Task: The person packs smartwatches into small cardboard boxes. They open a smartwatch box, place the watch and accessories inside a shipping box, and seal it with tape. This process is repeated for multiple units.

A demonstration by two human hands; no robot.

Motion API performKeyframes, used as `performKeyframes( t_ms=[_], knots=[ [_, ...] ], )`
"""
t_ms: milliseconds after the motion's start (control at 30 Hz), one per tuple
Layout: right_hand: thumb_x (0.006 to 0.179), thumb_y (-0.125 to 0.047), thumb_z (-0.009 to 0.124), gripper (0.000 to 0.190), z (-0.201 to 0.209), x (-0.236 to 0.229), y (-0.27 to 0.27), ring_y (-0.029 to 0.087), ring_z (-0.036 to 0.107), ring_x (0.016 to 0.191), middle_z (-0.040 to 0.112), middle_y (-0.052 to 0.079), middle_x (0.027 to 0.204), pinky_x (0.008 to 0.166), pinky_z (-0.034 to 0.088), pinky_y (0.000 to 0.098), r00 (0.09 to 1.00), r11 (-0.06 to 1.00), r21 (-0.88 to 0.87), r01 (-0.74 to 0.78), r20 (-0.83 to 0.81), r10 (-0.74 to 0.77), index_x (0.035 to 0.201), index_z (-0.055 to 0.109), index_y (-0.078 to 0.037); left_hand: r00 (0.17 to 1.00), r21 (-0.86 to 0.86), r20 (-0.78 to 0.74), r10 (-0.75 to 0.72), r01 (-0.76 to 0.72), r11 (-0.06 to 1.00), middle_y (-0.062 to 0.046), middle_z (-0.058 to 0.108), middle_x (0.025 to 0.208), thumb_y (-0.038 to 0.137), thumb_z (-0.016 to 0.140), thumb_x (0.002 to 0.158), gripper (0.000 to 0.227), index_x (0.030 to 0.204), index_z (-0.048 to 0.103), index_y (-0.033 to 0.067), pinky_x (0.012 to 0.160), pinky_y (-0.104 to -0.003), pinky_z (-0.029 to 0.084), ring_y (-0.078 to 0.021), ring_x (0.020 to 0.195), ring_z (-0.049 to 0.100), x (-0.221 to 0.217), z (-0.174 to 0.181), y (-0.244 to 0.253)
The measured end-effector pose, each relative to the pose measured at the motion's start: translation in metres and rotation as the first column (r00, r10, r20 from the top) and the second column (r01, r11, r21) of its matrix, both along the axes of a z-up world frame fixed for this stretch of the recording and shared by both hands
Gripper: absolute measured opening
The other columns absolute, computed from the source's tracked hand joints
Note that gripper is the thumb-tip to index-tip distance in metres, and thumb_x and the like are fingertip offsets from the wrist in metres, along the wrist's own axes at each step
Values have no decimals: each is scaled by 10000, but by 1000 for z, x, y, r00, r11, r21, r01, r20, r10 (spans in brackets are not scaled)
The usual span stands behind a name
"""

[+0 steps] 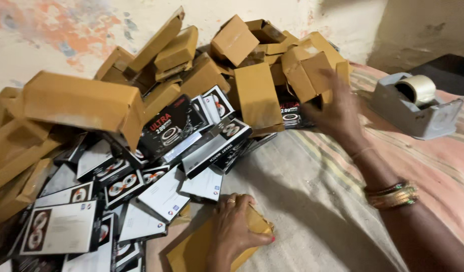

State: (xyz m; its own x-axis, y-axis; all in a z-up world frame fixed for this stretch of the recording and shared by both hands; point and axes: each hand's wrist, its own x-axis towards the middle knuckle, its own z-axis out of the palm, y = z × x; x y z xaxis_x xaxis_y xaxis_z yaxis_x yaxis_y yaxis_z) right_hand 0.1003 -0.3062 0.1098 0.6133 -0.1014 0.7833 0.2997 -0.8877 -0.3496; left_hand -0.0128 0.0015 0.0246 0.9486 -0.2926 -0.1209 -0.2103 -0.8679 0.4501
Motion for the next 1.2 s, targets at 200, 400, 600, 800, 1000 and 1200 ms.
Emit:
performKeyframes(
  t_ms=[200,400,600,800,1000,1200],
  knots=[
    [764,-416,1010,1278,-107,-11,-266,383,382,1480,335,271,1569,1180,406,457,854,855,-9,519,40,-518,1616,180,53,1000,-11,-20,11,-11,1000,-46,513,1310,484,867,502,846,1239,517,259,1165,-592,290,-295,1347,412,1,-1,-2],
    [689,-296,960,1380,-132,-13,-324,346,551,1347,436,328,1494,1075,544,403,992,880,470,68,-125,-11,1602,-7,72,993,90,-116,21,-10,996,-43,468,1354,457,863,526,869,1288,488,274,1153,-633,274,-295,1388,370,7,3,-9],
    [710,-244,940,1179,-115,-37,-264,332,607,1206,513,308,1384,949,580,416,981,842,517,154,-179,-70,1536,152,47,995,23,-103,6,-3,1000,-77,488,1379,473,858,511,907,1307,480,260,1191,-588,275,-327,1380,410,2,5,-5],
    [692,-209,930,1044,-110,-83,-200,322,640,1144,561,275,1315,893,605,433,982,810,572,130,-186,-26,1458,257,14,994,20,-110,9,-6,1000,-111,424,1473,433,873,514,920,1331,478,284,1206,-642,192,-348,1423,359,3,0,-4],
    [673,-175,920,914,-101,-155,-125,312,674,1082,608,242,1245,837,631,451,985,710,703,46,-148,84,1380,362,-19,999,39,-49,5,-3,999,-71,517,1356,432,866,496,870,1273,514,259,1184,-602,280,-318,1358,435,2,-1,-5],
    [618,-151,904,815,-82,-126,-7,337,719,978,635,222,1142,723,662,462,943,497,842,211,-309,122,1275,430,-67,998,20,66,-22,20,1000,-76,565,1299,496,867,499,855,1243,549,218,1111,-547,371,-310,1291,487,-5,3,-3]
  ],
)
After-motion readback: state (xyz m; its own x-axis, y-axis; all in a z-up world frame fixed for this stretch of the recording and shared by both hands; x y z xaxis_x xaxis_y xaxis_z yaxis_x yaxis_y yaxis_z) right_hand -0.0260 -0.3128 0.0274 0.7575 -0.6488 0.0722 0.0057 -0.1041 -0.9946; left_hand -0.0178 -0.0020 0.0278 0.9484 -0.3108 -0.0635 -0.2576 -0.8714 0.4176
